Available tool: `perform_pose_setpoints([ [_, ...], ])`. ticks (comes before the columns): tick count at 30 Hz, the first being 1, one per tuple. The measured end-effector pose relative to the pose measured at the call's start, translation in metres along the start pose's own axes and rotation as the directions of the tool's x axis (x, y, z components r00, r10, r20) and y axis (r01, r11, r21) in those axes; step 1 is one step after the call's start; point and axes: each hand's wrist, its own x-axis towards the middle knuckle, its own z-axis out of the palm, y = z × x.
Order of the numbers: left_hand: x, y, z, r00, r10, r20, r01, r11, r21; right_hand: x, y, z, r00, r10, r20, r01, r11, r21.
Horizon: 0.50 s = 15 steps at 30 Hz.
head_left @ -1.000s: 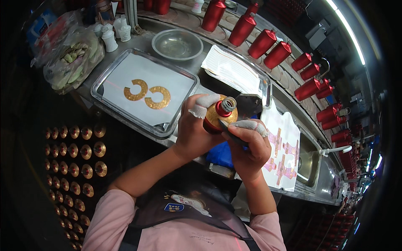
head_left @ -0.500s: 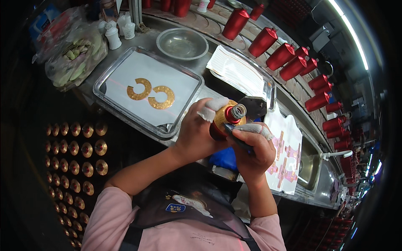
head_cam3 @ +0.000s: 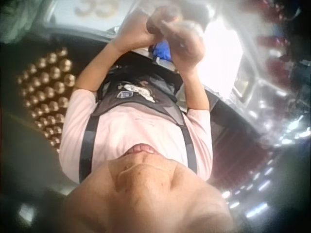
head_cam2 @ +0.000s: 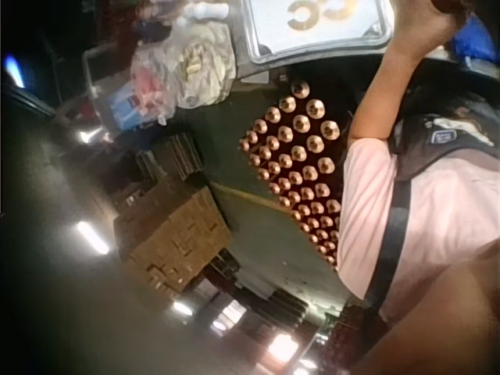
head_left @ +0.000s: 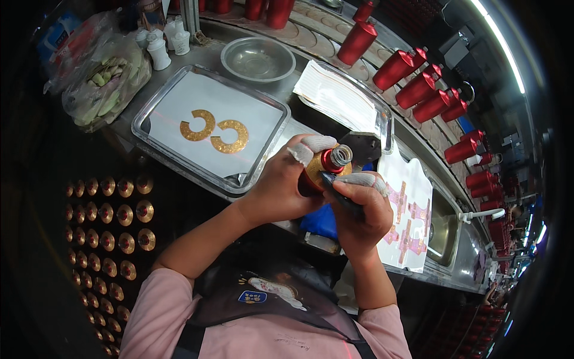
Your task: The person applies gold circular stickers and a rectangular label to red cylindrical containers at a stainless steel workstation. They peel stickers from sheets, align them on the container neck and body, and smooth them with a small blue tool. Finished containers are placed on a nearby rack.
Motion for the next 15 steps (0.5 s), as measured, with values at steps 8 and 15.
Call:
perform_pose_setpoints([
  [8, -0.003, 0.002, 0.000, 0.991, -0.131, 0.018, 0.132, 0.962, -0.238, -0.008, -0.004, 0.005, 0.997, 0.051, -0.062, -0.046, 0.996, 0.072],
  [15, -0.005, 0.002, 0.004, 0.976, 0.129, -0.177, -0.091, 0.974, 0.209, -0.011, -0.005, 0.005, 0.996, 0.059, -0.064, -0.057, 0.998, 0.025],
])
